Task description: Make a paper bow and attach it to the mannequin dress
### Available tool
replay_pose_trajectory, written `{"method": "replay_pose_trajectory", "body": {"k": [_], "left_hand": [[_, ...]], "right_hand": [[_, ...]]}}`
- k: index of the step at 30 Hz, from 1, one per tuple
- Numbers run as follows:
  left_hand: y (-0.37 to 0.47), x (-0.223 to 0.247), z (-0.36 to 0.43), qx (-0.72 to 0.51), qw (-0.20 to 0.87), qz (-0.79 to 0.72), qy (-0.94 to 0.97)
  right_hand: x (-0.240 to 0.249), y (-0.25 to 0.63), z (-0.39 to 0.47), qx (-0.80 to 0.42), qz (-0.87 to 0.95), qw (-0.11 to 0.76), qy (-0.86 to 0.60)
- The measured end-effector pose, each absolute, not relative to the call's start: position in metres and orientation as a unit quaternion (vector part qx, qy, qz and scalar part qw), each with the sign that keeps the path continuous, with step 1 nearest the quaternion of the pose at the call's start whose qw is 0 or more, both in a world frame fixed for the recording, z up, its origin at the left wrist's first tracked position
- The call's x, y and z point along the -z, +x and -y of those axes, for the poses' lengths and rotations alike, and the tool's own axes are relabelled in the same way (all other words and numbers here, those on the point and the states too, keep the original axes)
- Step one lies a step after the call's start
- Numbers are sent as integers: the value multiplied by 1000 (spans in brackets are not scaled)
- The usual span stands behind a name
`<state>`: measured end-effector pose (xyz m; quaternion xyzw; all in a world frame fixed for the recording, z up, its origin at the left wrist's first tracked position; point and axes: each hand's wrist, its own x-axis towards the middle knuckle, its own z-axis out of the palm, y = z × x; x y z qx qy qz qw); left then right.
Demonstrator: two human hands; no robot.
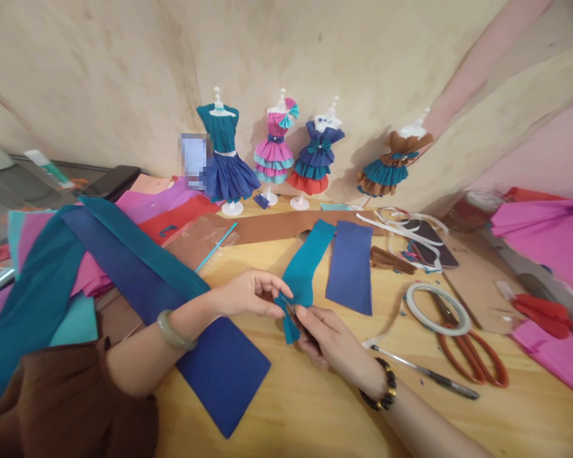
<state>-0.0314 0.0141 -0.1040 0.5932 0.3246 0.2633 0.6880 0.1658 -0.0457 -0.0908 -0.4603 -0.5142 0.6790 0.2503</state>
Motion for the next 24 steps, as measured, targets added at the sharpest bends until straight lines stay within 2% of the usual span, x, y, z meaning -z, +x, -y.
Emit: {"method": "replay_pose_trajectory", "body": {"k": [7, 20, 24], "left_hand": [[-34, 106, -14, -223, 717, -313, 581], [-31, 102, -13, -283, 721, -313, 550], [-30, 95, -11, -292, 689, -336, 572]], "right_hand": [[94, 169, 44, -732, 491, 226, -415], [84, 167, 46, -660, 537, 241, -467], [83, 168, 46, -650, 550, 247, -463]]}}
